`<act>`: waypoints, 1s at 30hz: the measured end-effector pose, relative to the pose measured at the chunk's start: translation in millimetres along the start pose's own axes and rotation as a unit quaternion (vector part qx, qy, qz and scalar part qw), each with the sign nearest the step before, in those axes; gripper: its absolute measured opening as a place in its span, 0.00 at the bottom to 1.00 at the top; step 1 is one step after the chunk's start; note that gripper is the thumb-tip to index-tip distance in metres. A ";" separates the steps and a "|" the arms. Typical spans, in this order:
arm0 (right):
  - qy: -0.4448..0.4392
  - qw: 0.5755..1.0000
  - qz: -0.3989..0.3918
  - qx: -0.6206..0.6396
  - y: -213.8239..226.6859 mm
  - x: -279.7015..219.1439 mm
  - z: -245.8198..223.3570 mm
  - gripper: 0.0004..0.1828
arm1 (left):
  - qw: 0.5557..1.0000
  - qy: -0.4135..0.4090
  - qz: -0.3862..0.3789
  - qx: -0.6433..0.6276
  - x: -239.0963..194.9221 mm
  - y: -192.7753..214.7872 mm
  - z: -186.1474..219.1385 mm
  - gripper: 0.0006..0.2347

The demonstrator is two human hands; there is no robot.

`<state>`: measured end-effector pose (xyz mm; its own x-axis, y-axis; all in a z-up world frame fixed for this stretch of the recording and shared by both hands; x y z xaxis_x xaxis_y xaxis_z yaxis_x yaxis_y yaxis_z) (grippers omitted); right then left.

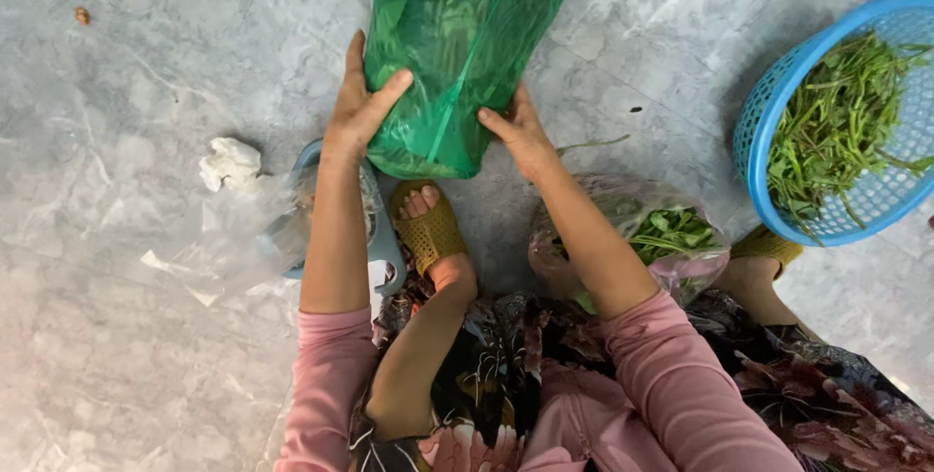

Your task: The person sits on the floor and sorts green leafy vegetables by hand. They remove leaves from stems, place the leaves into a blue basket, and put the stems into a green plastic bag. The person also handles a pink plastic bag containing additional vegetables.

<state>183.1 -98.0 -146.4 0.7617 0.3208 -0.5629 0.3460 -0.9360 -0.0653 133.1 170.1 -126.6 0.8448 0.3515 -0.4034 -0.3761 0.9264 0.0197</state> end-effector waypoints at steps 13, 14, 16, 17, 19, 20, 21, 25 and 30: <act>0.151 0.962 -0.177 -0.144 -68.6 35.4 -83.8 0.44 | 0.928 -0.196 0.317 0.003 -146.8 0.0 3.7 0.31; 0.190 0.944 -0.182 -0.200 -79.7 38.9 -92.7 0.42 | 0.944 -0.078 0.304 -0.098 -146.4 -5.4 -21.0 0.34; 0.263 0.904 -0.162 -0.297 -98.2 42.9 -108.3 0.38 | 0.911 0.143 0.235 -0.307 -148.7 -32.8 -59.2 0.40; 0.297 0.882 -0.138 -0.338 -102.6 43.7 -117.1 0.36 | 0.915 0.115 0.232 -0.308 -146.5 -32.9 -52.9 0.39; 0.323 0.861 -0.105 -0.380 -93.4 25.2 -124.0 0.33 | 0.923 0.065 0.212 -0.313 -151.4 -32.0 -38.7 0.38; 0.321 0.863 -0.099 -0.378 -82.6 8.6 -124.5 0.32 | 0.917 0.057 0.196 -0.343 -156.5 -30.5 -33.5 0.36; 0.319 0.865 -0.094 -0.376 -66.8 -11.1 -126.4 0.31 | 0.909 0.050 0.179 -0.372 -163.4 -28.1 -28.3 0.34; 0.238 0.899 -0.022 -0.366 49.5 -78.7 -133.6 0.29 | 0.956 -0.143 0.223 -0.127 -210.0 -6.5 0.4 0.26; 0.234 0.913 0.153 -0.296 252.1 -197.4 -114.6 0.24 | 0.855 -0.217 0.245 0.402 -261.5 -15.6 -44.8 0.22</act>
<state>182.7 -380.7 42.7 0.9752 0.2141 -0.0567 0.2077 -0.7947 0.5704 -99.0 57.6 -62.4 0.7886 0.5790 0.2072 -0.4893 0.3867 0.7817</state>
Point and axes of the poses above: each hand's wrist, its own x-axis towards the middle knuckle, its own y-axis out of the back of the hand, z = x × y, the point moved 8 cm from there along x, towards the middle knuckle, and after that the axes turned 5 degrees about z, right-handed, at the moved point
